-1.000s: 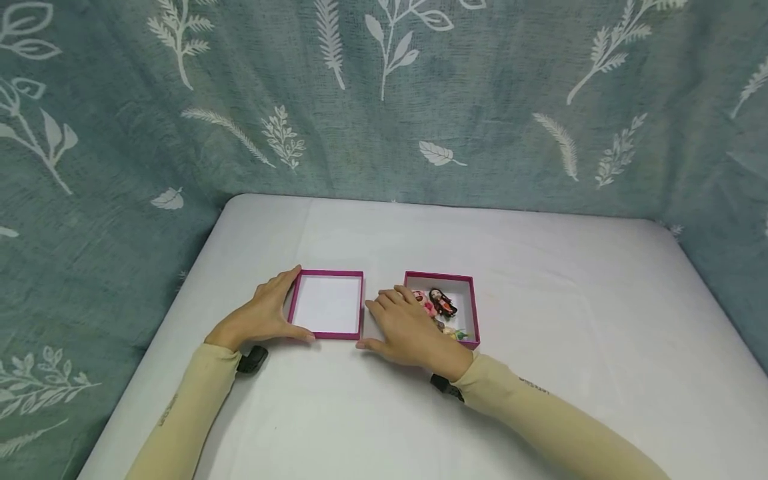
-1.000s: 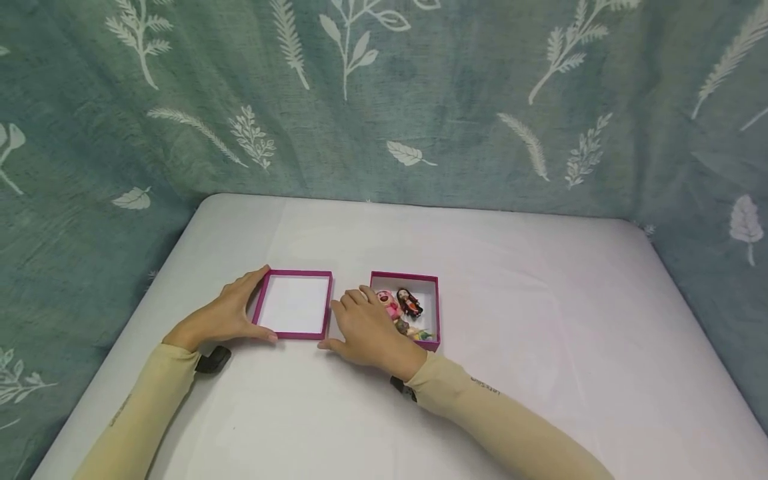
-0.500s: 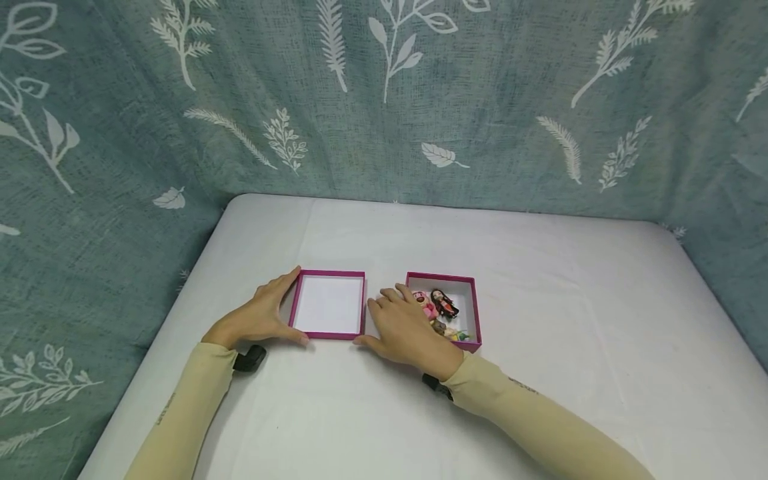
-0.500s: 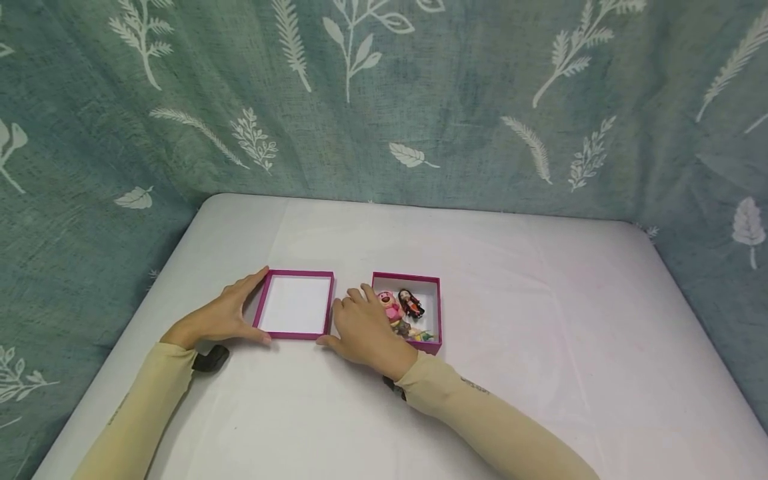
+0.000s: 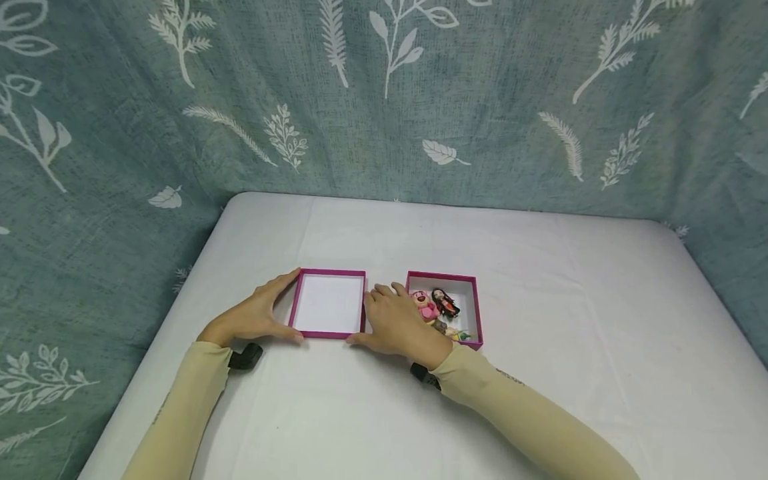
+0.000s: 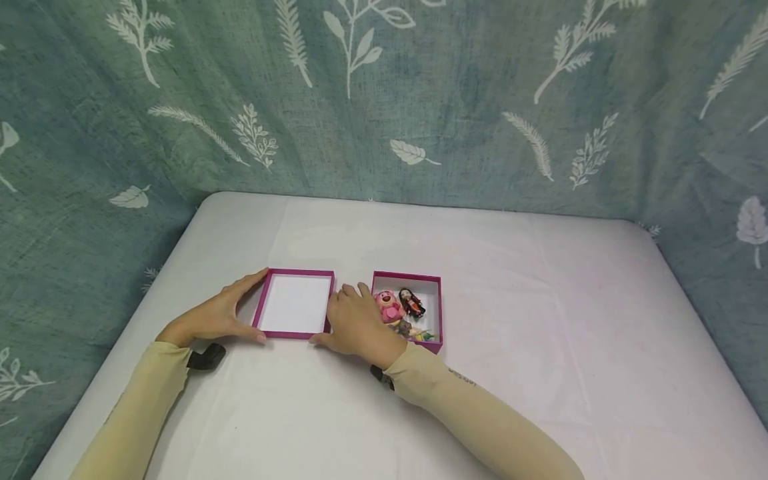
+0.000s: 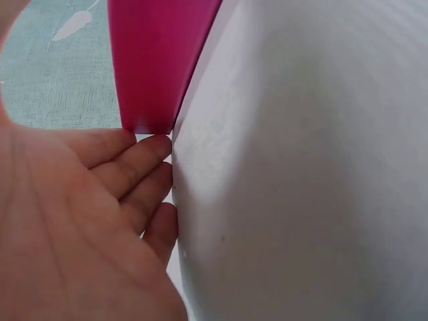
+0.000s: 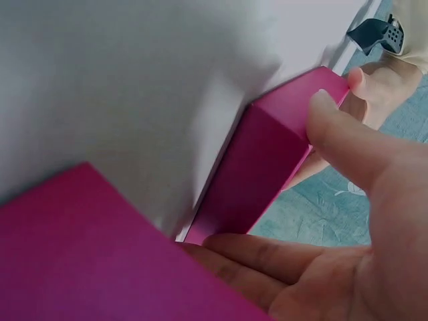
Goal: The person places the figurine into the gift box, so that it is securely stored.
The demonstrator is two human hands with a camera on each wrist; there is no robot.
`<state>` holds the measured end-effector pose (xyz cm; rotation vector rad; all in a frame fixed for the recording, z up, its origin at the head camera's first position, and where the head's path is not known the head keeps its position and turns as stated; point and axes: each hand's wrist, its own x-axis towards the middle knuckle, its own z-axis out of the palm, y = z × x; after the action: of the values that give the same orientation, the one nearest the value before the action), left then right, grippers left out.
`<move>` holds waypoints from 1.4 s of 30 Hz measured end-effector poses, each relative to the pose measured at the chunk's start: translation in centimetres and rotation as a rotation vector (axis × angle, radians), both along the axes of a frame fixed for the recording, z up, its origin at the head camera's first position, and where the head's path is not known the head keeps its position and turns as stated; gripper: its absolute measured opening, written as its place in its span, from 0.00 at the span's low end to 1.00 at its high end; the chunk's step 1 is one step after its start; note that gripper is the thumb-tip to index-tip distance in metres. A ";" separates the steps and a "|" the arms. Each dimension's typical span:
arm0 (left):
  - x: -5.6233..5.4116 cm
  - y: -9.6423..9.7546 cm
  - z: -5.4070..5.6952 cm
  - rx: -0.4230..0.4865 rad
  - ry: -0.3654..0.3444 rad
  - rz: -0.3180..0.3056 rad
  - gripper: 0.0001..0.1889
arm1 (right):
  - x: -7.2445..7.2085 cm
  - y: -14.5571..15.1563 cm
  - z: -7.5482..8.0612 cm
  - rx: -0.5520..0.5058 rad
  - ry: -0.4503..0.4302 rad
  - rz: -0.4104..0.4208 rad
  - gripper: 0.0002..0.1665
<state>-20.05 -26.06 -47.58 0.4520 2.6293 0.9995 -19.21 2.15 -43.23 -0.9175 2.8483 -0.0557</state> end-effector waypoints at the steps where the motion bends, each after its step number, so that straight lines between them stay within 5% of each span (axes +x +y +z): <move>1: 0.0 0.0 0.0 -0.002 0.003 -0.005 0.68 | 0.1 0.0 0.0 0.003 0.005 0.002 0.52; 14: 0.5 0.6 0.2 0.001 0.033 -0.028 0.68 | 0.4 0.5 0.2 -0.046 -0.021 -0.001 0.49; 27: 1.1 3.7 4.3 0.205 0.089 -0.047 0.65 | 1.7 4.9 4.4 -0.306 -0.015 -0.060 0.48; 42: -0.7 10.6 7.4 0.344 0.173 -0.137 0.59 | 1.8 11.4 6.5 -0.541 -0.074 -0.164 0.51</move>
<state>-20.71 -15.50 -40.13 0.8185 2.5308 1.4284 -17.38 13.54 -36.69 -0.7292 2.8731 -0.8927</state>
